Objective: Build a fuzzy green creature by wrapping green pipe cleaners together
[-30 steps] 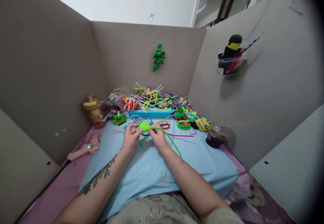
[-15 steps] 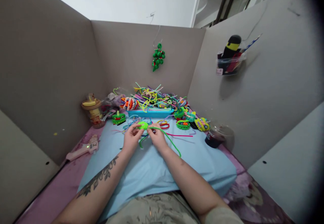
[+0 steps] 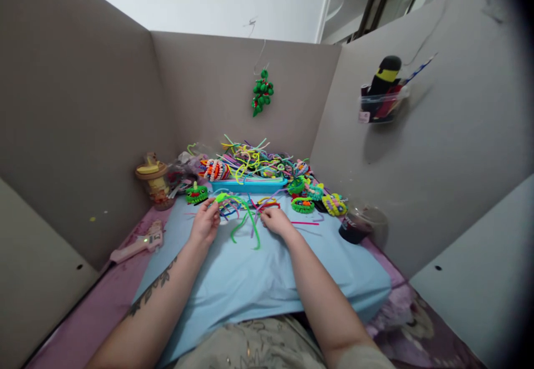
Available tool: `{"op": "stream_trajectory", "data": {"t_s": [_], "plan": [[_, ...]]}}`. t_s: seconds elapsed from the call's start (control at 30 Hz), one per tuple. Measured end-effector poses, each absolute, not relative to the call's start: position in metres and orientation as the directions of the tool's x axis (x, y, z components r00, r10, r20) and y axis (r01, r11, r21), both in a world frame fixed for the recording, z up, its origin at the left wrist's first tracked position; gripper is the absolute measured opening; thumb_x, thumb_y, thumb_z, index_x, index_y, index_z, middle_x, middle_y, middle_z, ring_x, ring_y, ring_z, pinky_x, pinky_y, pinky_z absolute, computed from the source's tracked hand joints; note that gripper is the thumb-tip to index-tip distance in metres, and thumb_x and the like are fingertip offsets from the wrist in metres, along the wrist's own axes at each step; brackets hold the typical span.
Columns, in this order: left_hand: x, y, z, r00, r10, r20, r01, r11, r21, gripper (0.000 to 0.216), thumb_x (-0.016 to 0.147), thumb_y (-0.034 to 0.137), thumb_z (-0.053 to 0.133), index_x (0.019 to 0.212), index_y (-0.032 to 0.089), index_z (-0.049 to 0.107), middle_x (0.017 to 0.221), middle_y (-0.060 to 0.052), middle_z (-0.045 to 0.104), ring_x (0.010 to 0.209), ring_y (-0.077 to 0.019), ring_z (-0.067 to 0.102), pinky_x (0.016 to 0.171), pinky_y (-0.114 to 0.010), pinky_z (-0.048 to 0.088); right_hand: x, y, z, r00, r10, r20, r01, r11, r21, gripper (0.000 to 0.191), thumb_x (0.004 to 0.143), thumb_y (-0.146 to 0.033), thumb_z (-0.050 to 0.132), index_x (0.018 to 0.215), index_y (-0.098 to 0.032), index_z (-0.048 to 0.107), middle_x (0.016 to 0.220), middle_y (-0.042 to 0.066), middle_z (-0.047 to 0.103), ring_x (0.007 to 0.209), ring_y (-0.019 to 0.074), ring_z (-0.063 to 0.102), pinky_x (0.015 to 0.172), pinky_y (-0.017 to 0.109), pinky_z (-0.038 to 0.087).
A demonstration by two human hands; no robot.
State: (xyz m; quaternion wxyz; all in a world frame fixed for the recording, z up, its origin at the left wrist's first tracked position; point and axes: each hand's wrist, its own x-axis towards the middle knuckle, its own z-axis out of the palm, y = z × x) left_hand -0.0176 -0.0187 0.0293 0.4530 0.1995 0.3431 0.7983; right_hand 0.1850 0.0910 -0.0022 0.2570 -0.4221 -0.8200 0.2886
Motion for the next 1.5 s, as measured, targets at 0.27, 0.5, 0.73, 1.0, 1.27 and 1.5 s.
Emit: {"op": "stream_trajectory", "data": {"t_s": [0.27,0.5,0.73,1.0,1.27,1.5], "plan": [[-0.019,-0.020,0.031,-0.505,0.863,-0.019,-0.614,-0.344,0.711,0.041,0.050,0.017,0.081,0.083,0.018,0.057,0.056,0.008,0.054,0.038,-0.0008,0.039,0.034,-0.012,0.024,0.145,0.099,-0.017,-0.604,0.687,0.403,0.351,0.684,-0.639,0.031,0.076,-0.013,0.054,0.105,-0.018,0.065,0.123,0.010,0.057,0.117,0.0213,0.049,0.100,0.036,0.036],[-0.016,-0.021,0.029,-0.588,0.808,0.033,-0.479,-0.381,0.790,0.044,0.051,0.022,0.082,0.086,0.017,0.056,0.057,0.006,0.058,0.041,-0.0020,0.041,0.037,-0.012,0.026,0.159,0.084,-0.011,-0.408,0.680,0.609,0.204,0.718,-0.665,0.019,0.078,-0.015,0.050,0.092,-0.018,0.063,0.086,0.005,0.064,0.081,0.0169,0.059,0.076,0.031,0.048],[-0.005,-0.026,0.025,-0.558,0.807,0.193,-0.193,-0.352,0.916,0.037,0.059,0.030,0.078,0.086,0.017,0.057,0.052,0.005,0.057,0.044,-0.0059,0.047,0.044,-0.016,0.033,0.154,0.034,0.002,-0.314,0.597,0.738,0.063,0.789,-0.611,0.036,0.077,-0.025,0.060,0.112,-0.023,0.052,0.084,0.003,0.061,0.069,0.0144,0.056,0.069,0.029,0.049],[0.012,-0.033,0.024,-0.414,0.848,0.330,0.028,-0.351,0.936,0.028,0.064,0.031,0.074,0.083,0.016,0.060,0.060,0.001,0.062,0.053,-0.0107,0.055,0.053,-0.021,0.041,0.147,0.030,0.013,-0.251,0.849,0.464,-0.198,0.424,-0.884,0.016,0.077,-0.033,0.060,0.083,-0.019,0.062,0.076,0.002,0.061,0.067,0.0130,0.057,0.062,0.025,0.048],[-0.008,-0.028,0.024,-0.570,0.707,0.419,0.202,-0.374,0.905,0.026,0.068,0.030,0.071,0.088,0.017,0.060,0.065,0.000,0.062,0.056,-0.0105,0.053,0.053,-0.020,0.038,0.167,0.066,0.017,-0.184,0.968,0.169,-0.545,0.043,-0.837,0.029,0.062,-0.040,0.073,0.075,-0.019,0.057,0.056,-0.004,0.055,0.046,0.0073,0.047,0.043,0.019,0.039],[-0.016,-0.031,0.029,-0.591,0.614,0.523,0.374,-0.366,0.852,0.017,0.069,0.027,0.070,0.084,0.019,0.066,0.071,-0.002,0.062,0.060,-0.0123,0.051,0.054,-0.020,0.035,0.196,0.065,0.025,-0.509,0.833,0.215,-0.550,-0.123,-0.826,0.033,0.057,-0.038,0.074,0.083,-0.021,0.062,0.075,0.003,0.069,0.068,0.0181,0.065,0.064,0.034,0.051]]}}
